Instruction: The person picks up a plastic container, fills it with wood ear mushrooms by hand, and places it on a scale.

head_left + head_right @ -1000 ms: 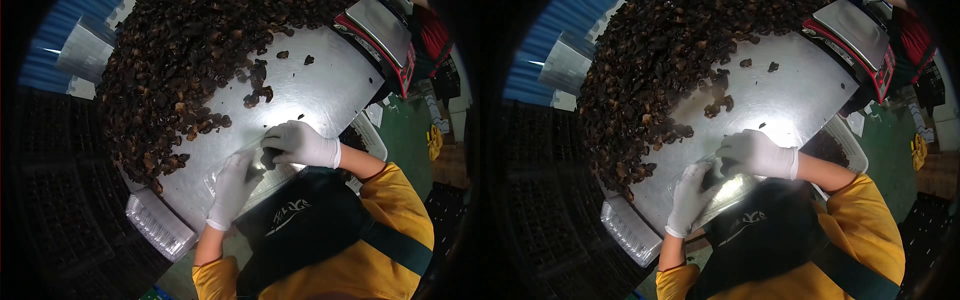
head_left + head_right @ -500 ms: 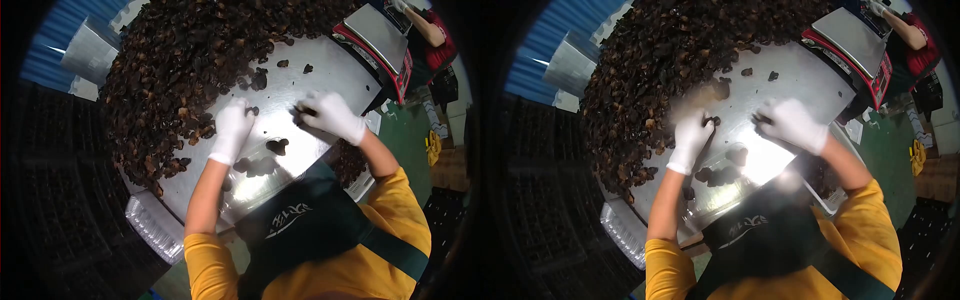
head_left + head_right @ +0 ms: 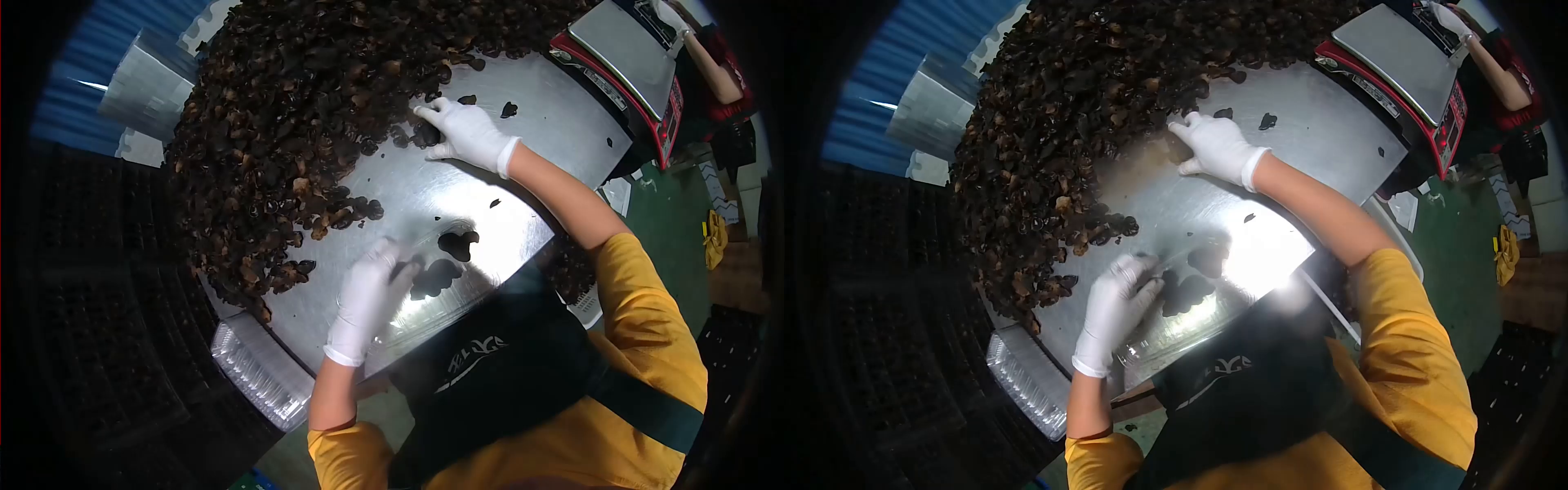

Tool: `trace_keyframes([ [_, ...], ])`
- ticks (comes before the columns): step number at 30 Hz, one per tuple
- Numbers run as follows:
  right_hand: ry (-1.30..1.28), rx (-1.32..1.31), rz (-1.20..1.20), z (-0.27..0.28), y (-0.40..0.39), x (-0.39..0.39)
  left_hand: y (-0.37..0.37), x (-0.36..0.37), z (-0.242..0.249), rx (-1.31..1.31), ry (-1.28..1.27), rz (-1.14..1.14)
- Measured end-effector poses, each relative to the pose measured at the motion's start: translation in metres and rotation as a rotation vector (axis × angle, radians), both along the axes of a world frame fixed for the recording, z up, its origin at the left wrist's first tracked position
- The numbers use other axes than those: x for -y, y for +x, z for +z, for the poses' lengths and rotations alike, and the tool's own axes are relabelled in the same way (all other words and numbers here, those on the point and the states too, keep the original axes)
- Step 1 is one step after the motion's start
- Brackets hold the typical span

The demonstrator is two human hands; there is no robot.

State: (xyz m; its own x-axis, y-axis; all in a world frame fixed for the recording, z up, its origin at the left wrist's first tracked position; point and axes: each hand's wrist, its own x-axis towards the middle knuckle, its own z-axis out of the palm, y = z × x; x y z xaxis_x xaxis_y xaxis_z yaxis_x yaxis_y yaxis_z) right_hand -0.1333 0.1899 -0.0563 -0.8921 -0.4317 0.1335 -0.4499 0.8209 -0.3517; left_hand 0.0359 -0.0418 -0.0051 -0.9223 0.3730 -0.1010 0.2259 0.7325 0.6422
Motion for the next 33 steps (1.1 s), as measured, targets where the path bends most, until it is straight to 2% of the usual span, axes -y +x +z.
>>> trace_keyframes([
  [3,0.04,-0.026,0.024,-0.015,-0.02,0.0,-0.035,-0.003,-0.006,-0.195,0.058,0.08],
  [6,-0.492,0.245,-0.1,-0.018,-0.018,-0.02,-0.089,-0.016,-0.025,-0.371,0.117,0.091],
  [8,-0.537,0.31,-0.152,-0.012,-0.007,-0.032,-0.127,-0.027,-0.052,-0.527,0.045,0.076],
  [10,-0.664,0.437,-0.207,-0.013,0.001,-0.045,-0.15,-0.04,-0.06,-0.438,-0.168,0.106],
  [13,-0.611,0.38,-0.131,-0.019,0.009,-0.059,-0.173,-0.039,-0.079,-0.478,-0.23,0.13],
  [14,-0.568,0.421,-0.108,0.01,0.024,-0.051,-0.176,-0.037,-0.079,-0.514,-0.227,0.15],
  [17,-0.485,0.41,0.099,0.023,0.05,-0.036,-0.15,-0.029,-0.064,-0.521,-0.117,0.179],
  [19,-0.372,0.369,0.23,0.027,0.065,-0.024,-0.119,-0.024,-0.046,-0.418,0.009,0.174],
  [20,-0.372,0.245,0.379,0.015,0.07,-0.018,-0.101,-0.02,-0.037,-0.377,0.092,0.152],
  [21,-0.376,0.259,0.394,0.018,0.081,-0.01,-0.084,-0.016,-0.031,-0.35,0.134,0.147],
  [22,-0.295,0.221,0.455,0.022,0.09,-0.003,-0.065,-0.014,-0.019,-0.243,0.157,0.174],
  [23,-0.214,0.181,0.513,0.024,0.094,0.001,-0.049,-0.007,-0.014,-0.247,0.166,0.152],
  [24,-0.426,0.078,0.513,0.006,0.091,0.0,-0.031,-0.002,-0.01,-0.243,0.106,0.147],
  [25,-0.429,0.078,0.517,0.005,0.08,0.002,-0.013,0.001,-0.001,-0.135,0.043,0.176],
  [27,-0.203,-0.08,0.233,0.005,0.045,0.006,0.011,0.01,0.002,-0.023,0.032,0.152],
  [29,-0.037,0.029,0.084,0.001,0.018,0.012,0.027,0.014,0.0,0.036,-0.01,0.144],
  [31,0.016,-0.104,0.032,-0.028,-0.003,0.016,0.036,0.017,0.0,0.096,-0.057,0.161],
  [33,-0.005,-0.102,0.035,-0.026,-0.003,0.015,0.037,0.018,0.003,0.104,0.058,0.143],
])
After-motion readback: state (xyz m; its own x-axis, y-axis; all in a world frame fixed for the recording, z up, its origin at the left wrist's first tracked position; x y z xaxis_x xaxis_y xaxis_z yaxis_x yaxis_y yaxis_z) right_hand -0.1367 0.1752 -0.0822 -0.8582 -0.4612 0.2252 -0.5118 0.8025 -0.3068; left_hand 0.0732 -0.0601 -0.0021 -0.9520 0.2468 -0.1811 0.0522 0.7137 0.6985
